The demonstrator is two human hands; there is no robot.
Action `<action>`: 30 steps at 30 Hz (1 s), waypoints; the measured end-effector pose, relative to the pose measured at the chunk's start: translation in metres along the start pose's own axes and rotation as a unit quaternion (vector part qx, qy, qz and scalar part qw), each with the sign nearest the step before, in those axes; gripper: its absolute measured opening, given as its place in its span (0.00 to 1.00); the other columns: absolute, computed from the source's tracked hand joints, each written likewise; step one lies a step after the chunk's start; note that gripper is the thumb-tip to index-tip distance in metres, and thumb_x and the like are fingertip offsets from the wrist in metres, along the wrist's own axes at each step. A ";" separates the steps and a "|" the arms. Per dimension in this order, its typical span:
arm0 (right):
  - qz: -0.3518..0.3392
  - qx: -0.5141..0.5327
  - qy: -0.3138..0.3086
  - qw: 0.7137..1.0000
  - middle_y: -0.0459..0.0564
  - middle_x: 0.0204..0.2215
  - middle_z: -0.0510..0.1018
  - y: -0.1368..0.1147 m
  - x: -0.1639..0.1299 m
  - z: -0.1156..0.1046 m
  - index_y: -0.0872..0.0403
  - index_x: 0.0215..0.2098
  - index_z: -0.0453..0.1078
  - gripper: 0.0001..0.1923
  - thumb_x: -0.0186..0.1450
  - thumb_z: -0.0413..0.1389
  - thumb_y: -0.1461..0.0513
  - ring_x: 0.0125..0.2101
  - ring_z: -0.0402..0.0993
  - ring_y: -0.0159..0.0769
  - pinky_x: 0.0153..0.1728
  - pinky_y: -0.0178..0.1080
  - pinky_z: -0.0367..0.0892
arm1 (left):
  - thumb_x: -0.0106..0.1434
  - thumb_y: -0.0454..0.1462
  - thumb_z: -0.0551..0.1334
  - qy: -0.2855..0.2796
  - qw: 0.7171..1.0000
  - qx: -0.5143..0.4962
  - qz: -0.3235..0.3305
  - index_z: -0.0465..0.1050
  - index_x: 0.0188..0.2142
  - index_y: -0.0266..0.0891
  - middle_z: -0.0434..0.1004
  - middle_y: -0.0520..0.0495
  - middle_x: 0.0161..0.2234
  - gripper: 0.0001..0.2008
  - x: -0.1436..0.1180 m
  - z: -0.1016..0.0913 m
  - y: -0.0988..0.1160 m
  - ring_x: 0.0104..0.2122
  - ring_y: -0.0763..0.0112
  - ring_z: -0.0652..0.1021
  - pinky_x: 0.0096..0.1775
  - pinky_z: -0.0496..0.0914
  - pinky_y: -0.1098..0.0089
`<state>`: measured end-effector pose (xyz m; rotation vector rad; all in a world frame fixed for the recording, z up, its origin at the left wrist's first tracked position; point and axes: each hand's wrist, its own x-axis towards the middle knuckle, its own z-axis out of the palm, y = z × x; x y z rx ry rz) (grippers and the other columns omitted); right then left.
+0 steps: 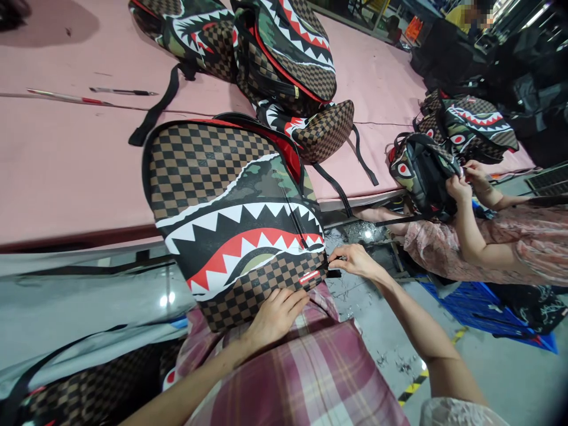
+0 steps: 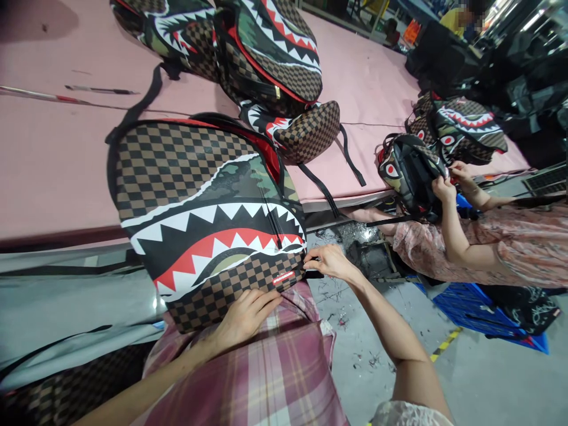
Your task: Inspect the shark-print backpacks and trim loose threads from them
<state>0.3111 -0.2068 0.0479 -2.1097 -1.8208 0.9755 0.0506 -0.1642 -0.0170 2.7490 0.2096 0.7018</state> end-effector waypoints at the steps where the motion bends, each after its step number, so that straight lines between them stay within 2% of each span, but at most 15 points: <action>1: 0.003 0.002 0.000 1.000 0.46 0.28 0.79 0.000 0.000 0.001 0.51 0.33 0.76 0.09 0.60 0.57 0.55 0.30 0.73 0.34 0.34 0.32 0.59 | 0.64 0.29 0.51 -0.001 1.000 0.001 0.000 0.71 0.42 0.36 0.76 0.45 0.40 0.12 0.000 0.000 0.000 0.34 0.69 0.68 0.33 0.62 0.68; 12: -0.003 -0.004 -0.009 1.000 0.45 0.29 0.80 -0.008 0.004 0.004 0.50 0.33 0.76 0.09 0.60 0.57 0.55 0.31 0.74 0.35 0.33 0.32 0.58 | 0.65 0.29 0.50 -0.007 1.000 -0.008 -0.009 0.71 0.42 0.36 0.75 0.47 0.40 0.12 0.001 -0.002 0.002 0.33 0.69 0.67 0.33 0.60 0.68; 22: -0.033 -0.017 -0.022 0.999 0.43 0.24 0.78 -0.024 0.012 0.010 0.50 0.31 0.76 0.11 0.61 0.56 0.53 0.26 0.72 0.31 0.30 0.31 0.55 | 0.63 0.29 0.52 -0.011 1.000 0.001 -0.006 0.70 0.43 0.36 0.75 0.46 0.41 0.11 0.000 -0.002 0.002 0.34 0.69 0.68 0.35 0.61 0.69; 30: -0.065 -0.047 -0.041 0.996 0.45 0.26 0.79 -0.039 0.016 0.013 0.51 0.32 0.75 0.11 0.62 0.54 0.54 0.28 0.71 0.32 0.30 0.32 0.54 | 0.64 0.28 0.51 -0.014 1.000 -0.001 -0.009 0.70 0.43 0.36 0.74 0.45 0.41 0.12 -0.001 -0.003 0.001 0.35 0.69 0.68 0.35 0.61 0.69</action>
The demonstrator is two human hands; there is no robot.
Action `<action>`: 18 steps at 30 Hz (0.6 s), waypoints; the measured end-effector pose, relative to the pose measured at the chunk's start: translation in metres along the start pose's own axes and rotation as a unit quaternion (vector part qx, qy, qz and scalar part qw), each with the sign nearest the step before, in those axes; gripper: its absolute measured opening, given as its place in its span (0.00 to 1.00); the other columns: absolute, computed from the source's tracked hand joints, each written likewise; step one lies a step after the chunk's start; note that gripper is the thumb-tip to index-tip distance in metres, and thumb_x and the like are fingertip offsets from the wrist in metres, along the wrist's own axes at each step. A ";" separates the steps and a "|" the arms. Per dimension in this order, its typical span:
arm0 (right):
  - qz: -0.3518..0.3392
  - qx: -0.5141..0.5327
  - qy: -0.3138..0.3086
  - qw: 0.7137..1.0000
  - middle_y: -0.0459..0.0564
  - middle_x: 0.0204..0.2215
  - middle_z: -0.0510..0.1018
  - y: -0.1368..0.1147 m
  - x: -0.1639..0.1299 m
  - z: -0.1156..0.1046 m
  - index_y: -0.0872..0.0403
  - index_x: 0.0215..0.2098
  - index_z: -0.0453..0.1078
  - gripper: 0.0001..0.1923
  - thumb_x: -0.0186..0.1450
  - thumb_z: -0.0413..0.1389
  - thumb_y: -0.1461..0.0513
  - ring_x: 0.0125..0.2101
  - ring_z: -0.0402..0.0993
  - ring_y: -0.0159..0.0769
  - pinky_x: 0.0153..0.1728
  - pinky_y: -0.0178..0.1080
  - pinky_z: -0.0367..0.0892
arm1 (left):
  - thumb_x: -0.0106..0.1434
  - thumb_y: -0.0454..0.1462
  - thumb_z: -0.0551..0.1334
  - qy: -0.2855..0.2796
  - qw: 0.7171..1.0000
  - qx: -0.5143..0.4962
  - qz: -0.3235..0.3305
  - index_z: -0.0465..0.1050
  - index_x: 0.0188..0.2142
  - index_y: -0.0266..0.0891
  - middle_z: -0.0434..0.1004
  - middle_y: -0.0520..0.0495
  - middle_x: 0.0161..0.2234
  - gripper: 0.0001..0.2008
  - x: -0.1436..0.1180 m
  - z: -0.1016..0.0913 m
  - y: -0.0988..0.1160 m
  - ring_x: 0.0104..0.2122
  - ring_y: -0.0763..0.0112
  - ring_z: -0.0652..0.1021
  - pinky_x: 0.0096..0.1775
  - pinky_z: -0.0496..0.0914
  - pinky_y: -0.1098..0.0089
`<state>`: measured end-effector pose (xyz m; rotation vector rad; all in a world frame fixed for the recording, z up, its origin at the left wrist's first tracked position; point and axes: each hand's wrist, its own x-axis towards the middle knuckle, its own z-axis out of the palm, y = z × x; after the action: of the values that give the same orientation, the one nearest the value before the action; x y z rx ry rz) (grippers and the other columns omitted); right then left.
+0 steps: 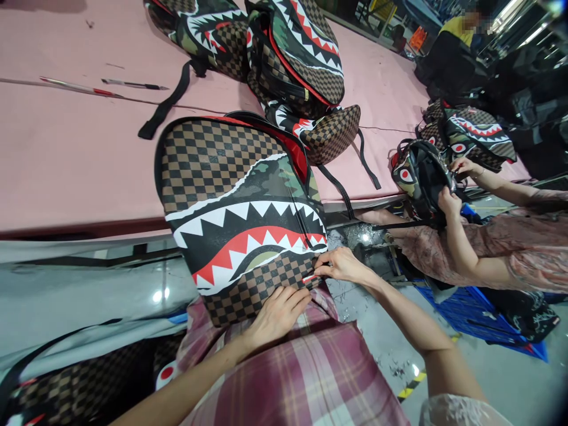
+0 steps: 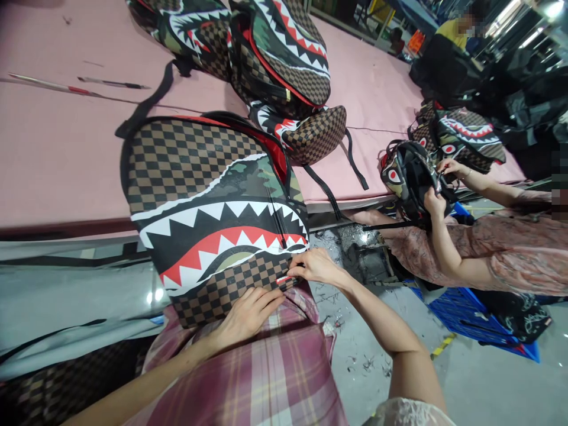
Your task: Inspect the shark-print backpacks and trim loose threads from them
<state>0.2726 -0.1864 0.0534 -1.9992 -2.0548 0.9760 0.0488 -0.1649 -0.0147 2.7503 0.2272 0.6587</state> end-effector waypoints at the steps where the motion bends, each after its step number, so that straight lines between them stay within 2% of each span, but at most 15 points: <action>1: -0.001 -0.005 -0.005 1.000 0.45 0.26 0.79 -0.003 0.001 0.000 0.51 0.32 0.75 0.11 0.62 0.54 0.54 0.27 0.71 0.32 0.30 0.32 0.54 | 0.64 0.28 0.51 0.000 1.000 -0.001 0.000 0.70 0.43 0.36 0.74 0.45 0.41 0.12 0.000 0.000 0.000 0.35 0.69 0.68 0.35 0.61 0.69; 4: -0.008 0.020 -0.013 1.000 0.46 0.26 0.78 -0.011 0.005 0.000 0.52 0.31 0.75 0.11 0.62 0.55 0.55 0.27 0.70 0.31 0.30 0.33 0.55 | 0.63 0.28 0.52 0.006 1.000 -0.006 0.002 0.70 0.43 0.35 0.75 0.46 0.41 0.12 0.000 0.001 0.001 0.35 0.69 0.68 0.35 0.61 0.69; 6: 0.001 0.112 0.014 0.994 0.46 0.26 0.77 -0.011 0.007 0.000 0.53 0.29 0.74 0.10 0.60 0.55 0.56 0.27 0.70 0.31 0.31 0.33 0.56 | 0.63 0.28 0.52 0.006 1.000 -0.007 0.001 0.70 0.43 0.35 0.75 0.45 0.41 0.12 0.000 0.001 0.001 0.35 0.69 0.68 0.35 0.62 0.69; 7: 0.016 0.180 0.051 0.982 0.45 0.26 0.77 -0.009 0.007 -0.001 0.53 0.29 0.74 0.10 0.60 0.56 0.56 0.27 0.69 0.31 0.31 0.33 0.57 | 0.63 0.28 0.52 0.006 1.000 -0.007 0.000 0.70 0.44 0.35 0.75 0.45 0.41 0.12 -0.001 0.000 0.001 0.35 0.69 0.68 0.35 0.62 0.68; 9: 0.064 0.324 0.174 0.928 0.45 0.26 0.75 0.002 0.006 -0.004 0.53 0.30 0.72 0.11 0.59 0.55 0.54 0.25 0.67 0.29 0.28 0.33 0.58 | 0.63 0.28 0.52 0.011 1.000 -0.016 0.000 0.70 0.43 0.36 0.75 0.45 0.40 0.12 -0.003 -0.001 -0.001 0.35 0.70 0.69 0.35 0.63 0.69; 11: 0.118 0.429 0.298 0.844 0.44 0.25 0.71 0.018 0.000 -0.007 0.53 0.31 0.70 0.14 0.58 0.54 0.51 0.21 0.61 0.27 0.24 0.32 0.56 | 0.63 0.28 0.51 0.024 0.999 -0.045 -0.001 0.70 0.43 0.36 0.75 0.45 0.40 0.13 -0.004 -0.004 -0.002 0.35 0.70 0.70 0.35 0.64 0.69; 13: 0.163 0.483 0.370 0.777 0.42 0.23 0.68 0.035 -0.009 -0.005 0.53 0.31 0.68 0.15 0.57 0.55 0.49 0.19 0.56 0.25 0.20 0.31 0.53 | 0.62 0.26 0.50 0.048 0.995 -0.087 -0.016 0.70 0.44 0.36 0.75 0.44 0.40 0.15 -0.002 -0.007 -0.003 0.37 0.69 0.70 0.37 0.66 0.69; 15: 0.192 0.506 0.390 0.745 0.42 0.23 0.67 0.047 -0.020 0.000 0.53 0.30 0.67 0.16 0.54 0.57 0.49 0.19 0.55 0.25 0.19 0.31 0.52 | 0.62 0.26 0.50 0.062 0.991 -0.097 -0.069 0.69 0.46 0.35 0.74 0.42 0.42 0.16 0.003 -0.010 -0.001 0.39 0.67 0.69 0.39 0.67 0.66; 18: 0.212 0.496 0.397 0.743 0.41 0.22 0.65 0.052 -0.029 0.009 0.53 0.33 0.67 0.18 0.52 0.58 0.49 0.19 0.56 0.25 0.20 0.31 0.53 | 0.62 0.29 0.52 0.018 0.987 -0.087 -0.134 0.67 0.50 0.37 0.72 0.41 0.45 0.17 0.017 -0.018 0.000 0.41 0.64 0.70 0.39 0.68 0.63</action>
<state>0.3161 -0.2202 0.0296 -1.7208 -0.4259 0.7642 0.0561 -0.1565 0.0074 2.4832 0.5114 0.6221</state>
